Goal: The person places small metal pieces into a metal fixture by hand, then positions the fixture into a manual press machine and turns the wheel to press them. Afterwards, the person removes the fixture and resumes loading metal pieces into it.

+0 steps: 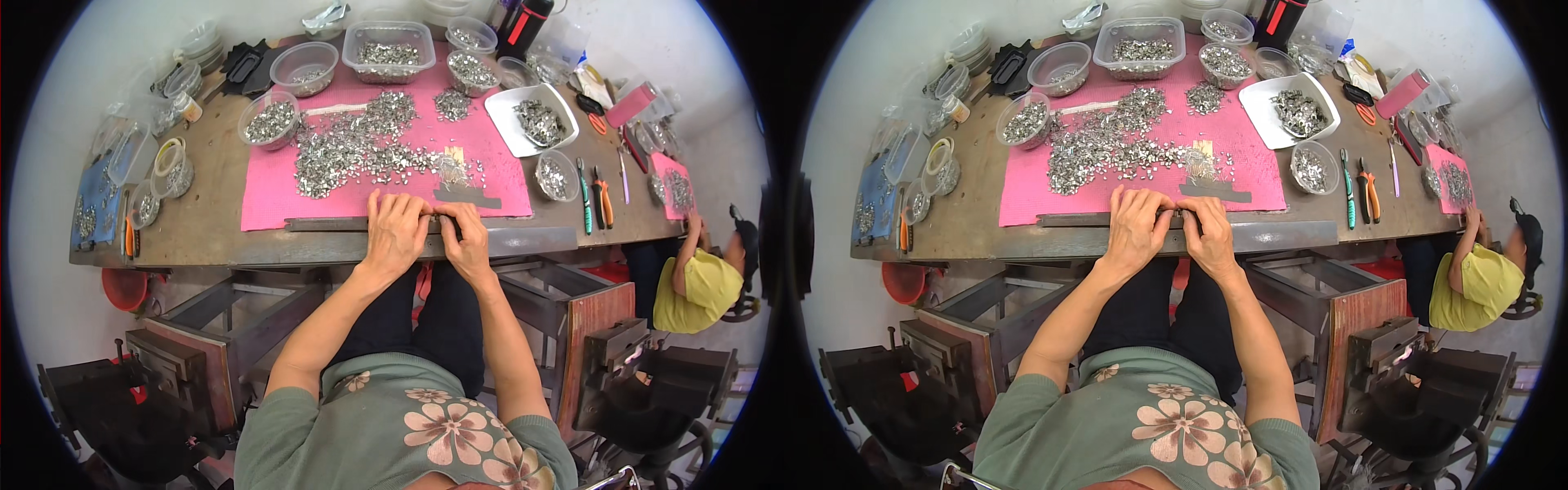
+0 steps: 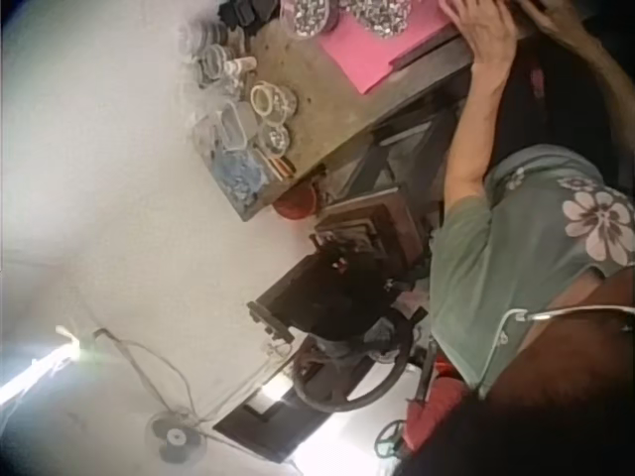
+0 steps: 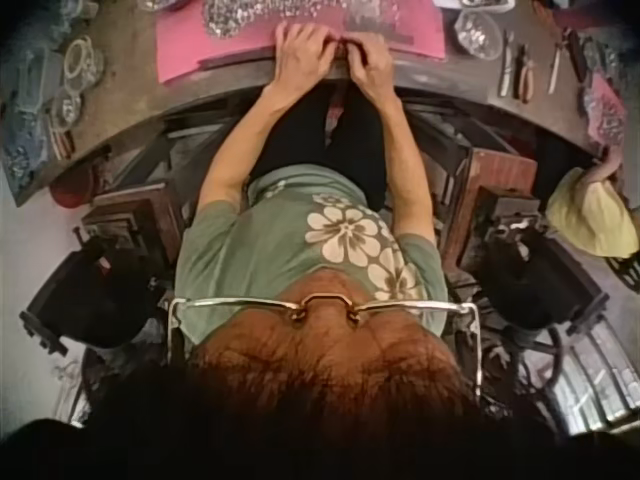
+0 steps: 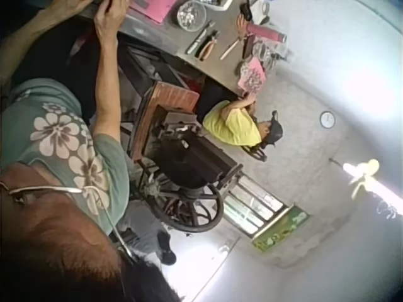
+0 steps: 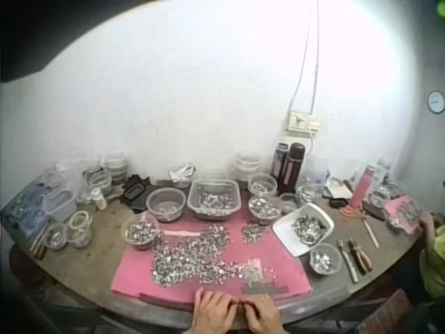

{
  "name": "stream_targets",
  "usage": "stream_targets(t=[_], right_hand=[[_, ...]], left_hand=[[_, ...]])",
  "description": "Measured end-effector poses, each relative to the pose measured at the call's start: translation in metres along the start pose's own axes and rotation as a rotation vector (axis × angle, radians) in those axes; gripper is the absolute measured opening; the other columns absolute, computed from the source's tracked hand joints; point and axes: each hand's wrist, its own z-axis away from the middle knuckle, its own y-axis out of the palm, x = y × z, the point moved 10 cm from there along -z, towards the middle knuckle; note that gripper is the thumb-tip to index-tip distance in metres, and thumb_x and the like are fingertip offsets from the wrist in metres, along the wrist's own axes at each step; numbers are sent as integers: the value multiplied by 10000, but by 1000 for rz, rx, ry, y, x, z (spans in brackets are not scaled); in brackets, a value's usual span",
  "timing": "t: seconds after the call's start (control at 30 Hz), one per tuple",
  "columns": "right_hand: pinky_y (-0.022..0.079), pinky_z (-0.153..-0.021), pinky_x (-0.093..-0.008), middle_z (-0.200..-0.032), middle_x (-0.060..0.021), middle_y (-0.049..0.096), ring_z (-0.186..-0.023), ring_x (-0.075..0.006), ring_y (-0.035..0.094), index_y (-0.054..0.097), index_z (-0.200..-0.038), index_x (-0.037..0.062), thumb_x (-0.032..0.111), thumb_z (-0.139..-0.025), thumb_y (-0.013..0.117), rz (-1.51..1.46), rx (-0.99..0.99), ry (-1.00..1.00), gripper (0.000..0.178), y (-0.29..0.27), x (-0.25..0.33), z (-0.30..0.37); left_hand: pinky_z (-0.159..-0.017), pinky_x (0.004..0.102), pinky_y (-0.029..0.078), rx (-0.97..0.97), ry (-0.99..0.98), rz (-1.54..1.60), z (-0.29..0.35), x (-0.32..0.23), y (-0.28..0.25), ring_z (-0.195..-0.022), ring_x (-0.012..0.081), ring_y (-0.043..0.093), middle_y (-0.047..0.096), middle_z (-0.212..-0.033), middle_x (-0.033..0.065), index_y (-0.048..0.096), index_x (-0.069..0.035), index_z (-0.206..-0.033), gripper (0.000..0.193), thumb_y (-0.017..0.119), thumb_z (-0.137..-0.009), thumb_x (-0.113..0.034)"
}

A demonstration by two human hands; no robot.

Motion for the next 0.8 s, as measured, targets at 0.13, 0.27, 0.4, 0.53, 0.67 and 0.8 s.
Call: stream_targets(t=[0.13, 0.27, 0.4, 0.53, 0.67, 0.8], right_hand=[[486, -841, -411, -986, -140, 686, -932, -334, 637, 660, -1023, 6, -52, -861, 641, -8, -4, 6, 173, 0, 0, 0], [487, -841, -412, -1000, -141, 686, -926, -333, 640, 662, -1023, 6, -53, -854, 644, -16, 6, 0, 179, 0, 1, -1], [512, -759, -389, -943, -151, 641, -846, -324, 631, 663, -1049, -6, -40, -876, 638, -68, 90, 102, 179, 4, -7, -23], [514, -759, -430, -934, -169, 618, -841, -342, 642, 648, -1044, -2, 18, -885, 635, 81, 191, -15, 160, 47, -13, -71], [484, -788, -510, -946, -184, 618, -913, -399, 621, 631, -986, 17, 39, -879, 608, 162, 292, -51, 111, 76, -14, -75], [484, -748, -485, -897, -170, 624, -865, -385, 627, 627, -965, 29, 24, -872, 634, 116, 365, -76, 93, 57, 0, -59]], left_hand=[[-1076, 566, 324, -64, -11, 30, 0, -1, -2, -953, 260, 580, 626, -943, 37, 653, -86, -984, 157, 727, -857, -143], [-1111, 595, 287, -34, -26, 32, 2, 5, -3, -1016, 247, 581, 631, -981, 29, 661, -103, -1033, 177, 726, -884, -177], [-1165, 651, 194, -33, -8, -103, -14, 38, -31, -1328, 347, 491, 611, -1336, 107, 641, -92, -1284, 361, 615, -985, -294], [-1110, 795, 70, 296, -54, -161, -21, 80, -6, -1482, 509, 232, 397, -1605, 64, 504, -90, -1477, 537, 419, -1071, -430], [-1125, 778, 14, 532, -47, -157, -11, 65, -3, -1518, 484, 162, 388, -1616, 31, 471, -133, -1516, 502, 349, -1098, -384], [-1140, 754, 6, 520, -21, -65, 11, 60, -24, -1525, 419, 205, 532, -1512, 15, 620, -132, -1397, 434, 401, -1091, -347]])
